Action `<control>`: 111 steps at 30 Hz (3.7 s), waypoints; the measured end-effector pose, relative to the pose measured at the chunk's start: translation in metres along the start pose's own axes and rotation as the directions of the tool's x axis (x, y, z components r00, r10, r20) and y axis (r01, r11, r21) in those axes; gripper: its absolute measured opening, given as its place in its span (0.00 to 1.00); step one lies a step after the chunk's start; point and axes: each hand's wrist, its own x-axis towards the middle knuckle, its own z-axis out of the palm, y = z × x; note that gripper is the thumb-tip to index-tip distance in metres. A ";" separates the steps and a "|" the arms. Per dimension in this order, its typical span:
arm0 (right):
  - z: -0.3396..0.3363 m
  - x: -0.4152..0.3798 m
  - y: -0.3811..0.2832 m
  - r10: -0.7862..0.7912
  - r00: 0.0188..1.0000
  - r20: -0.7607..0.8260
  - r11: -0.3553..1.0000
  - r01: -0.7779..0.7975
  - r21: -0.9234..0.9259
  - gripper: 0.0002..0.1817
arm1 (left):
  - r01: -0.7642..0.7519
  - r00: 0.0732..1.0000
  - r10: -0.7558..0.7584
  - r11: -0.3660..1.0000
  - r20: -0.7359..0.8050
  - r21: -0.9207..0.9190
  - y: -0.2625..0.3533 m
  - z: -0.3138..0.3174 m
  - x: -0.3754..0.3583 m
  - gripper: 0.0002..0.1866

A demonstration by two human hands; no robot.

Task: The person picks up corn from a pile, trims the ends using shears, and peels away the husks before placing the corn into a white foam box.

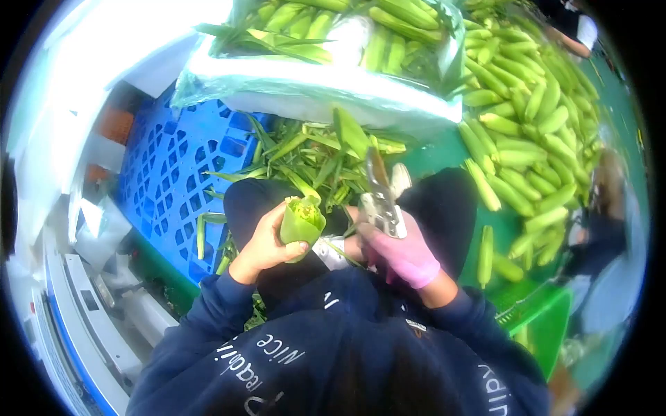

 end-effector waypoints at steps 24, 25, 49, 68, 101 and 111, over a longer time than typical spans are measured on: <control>-0.020 -0.009 -0.015 0.123 0.992 0.041 0.992 -0.123 -0.003 0.12 | -0.116 0.979 0.065 0.958 0.195 0.261 -0.023 0.058 0.039 0.32; -0.021 -0.009 -0.006 0.087 0.995 0.048 0.995 -0.085 -0.046 0.15 | -0.168 0.968 0.102 0.941 0.230 0.293 -0.019 0.060 0.043 0.32; -0.028 -0.021 0.033 -0.123 0.963 -0.241 0.992 0.114 -0.050 0.13 | -0.041 0.973 0.184 0.736 -0.141 0.675 0.018 0.107 0.038 0.18; -0.060 -0.046 -0.012 -0.101 0.959 -0.265 0.813 0.233 0.533 0.17 | 0.228 0.962 -0.105 0.815 0.251 -0.533 0.020 0.106 0.090 0.18; -0.219 -0.003 -0.030 -0.386 0.654 -0.651 0.722 0.653 0.228 0.28 | 0.143 0.502 -0.859 -0.035 -0.103 0.989 -0.274 -0.137 0.185 0.32; -0.094 -0.023 0.082 0.265 0.917 0.298 0.737 -0.392 0.551 0.28 | -0.282 0.879 0.375 -0.092 0.295 0.955 0.086 -0.099 0.267 0.06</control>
